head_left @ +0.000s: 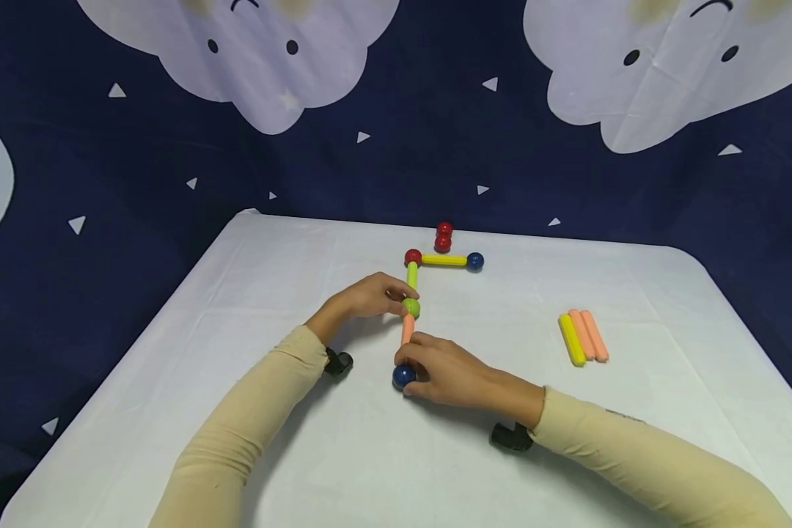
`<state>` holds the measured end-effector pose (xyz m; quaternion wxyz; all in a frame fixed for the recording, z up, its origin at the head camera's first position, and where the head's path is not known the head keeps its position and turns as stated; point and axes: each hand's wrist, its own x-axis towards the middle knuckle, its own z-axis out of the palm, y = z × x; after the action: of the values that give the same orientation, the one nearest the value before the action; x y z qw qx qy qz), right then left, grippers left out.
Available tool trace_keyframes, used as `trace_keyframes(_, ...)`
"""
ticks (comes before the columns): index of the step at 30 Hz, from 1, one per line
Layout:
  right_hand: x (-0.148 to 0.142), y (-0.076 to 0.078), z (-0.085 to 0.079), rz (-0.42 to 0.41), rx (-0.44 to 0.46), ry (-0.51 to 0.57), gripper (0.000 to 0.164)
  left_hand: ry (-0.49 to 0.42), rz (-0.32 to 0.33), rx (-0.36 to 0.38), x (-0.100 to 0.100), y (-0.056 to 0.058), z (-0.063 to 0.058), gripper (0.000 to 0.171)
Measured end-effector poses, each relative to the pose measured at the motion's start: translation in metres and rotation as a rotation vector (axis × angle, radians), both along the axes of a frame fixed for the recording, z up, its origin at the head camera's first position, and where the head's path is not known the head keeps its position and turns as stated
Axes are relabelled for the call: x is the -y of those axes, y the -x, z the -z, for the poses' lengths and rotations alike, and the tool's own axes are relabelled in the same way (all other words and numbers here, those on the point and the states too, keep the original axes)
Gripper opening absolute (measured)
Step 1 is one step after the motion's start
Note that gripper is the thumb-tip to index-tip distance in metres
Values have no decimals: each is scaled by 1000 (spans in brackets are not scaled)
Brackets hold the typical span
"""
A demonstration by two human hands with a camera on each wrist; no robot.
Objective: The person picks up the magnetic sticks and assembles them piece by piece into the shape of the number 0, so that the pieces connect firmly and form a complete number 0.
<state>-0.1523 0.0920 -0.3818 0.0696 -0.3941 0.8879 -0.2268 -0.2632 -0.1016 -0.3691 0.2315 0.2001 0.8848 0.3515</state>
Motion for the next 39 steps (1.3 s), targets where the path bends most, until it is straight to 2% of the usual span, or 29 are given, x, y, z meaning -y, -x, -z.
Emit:
trace_keyframes(11,-4,-1,-2,6,35,-19,34,-12,5,15,0,1,2,40)
trace_keyframes(17,-29,-4,-5,48,58,-40,39,9,-7,6,4,-4,0,54)
trace_keyframes(19,-46,-4,-6,80,40,-49,38,19,-8,-24,7,-10,-2,56)
trace_keyframes(22,-76,0,-7,139,-37,-68,34,51,-7,-95,12,-22,-6,50)
trace_keyframes(26,-117,9,-10,243,-181,-102,29,97,25,-170,19,-45,-9,41)
trace_keyframes(29,-145,16,-14,323,-257,-140,28,106,60,-199,23,-62,-10,41)
trace_keyframes(31,-160,20,-16,368,-275,-168,29,104,87,-218,25,-73,-10,40)
trace_keyframes(34,-178,24,-19,433,-248,-204,30,95,133,-232,25,-85,-10,40)
trace_keyframes(36,-187,24,-19,481,-229,-222,31,87,170,-224,24,-91,-10,42)
trace_keyframes(39,-193,24,-16,539,-231,-236,31,90,203,-173,22,-97,-9,47)
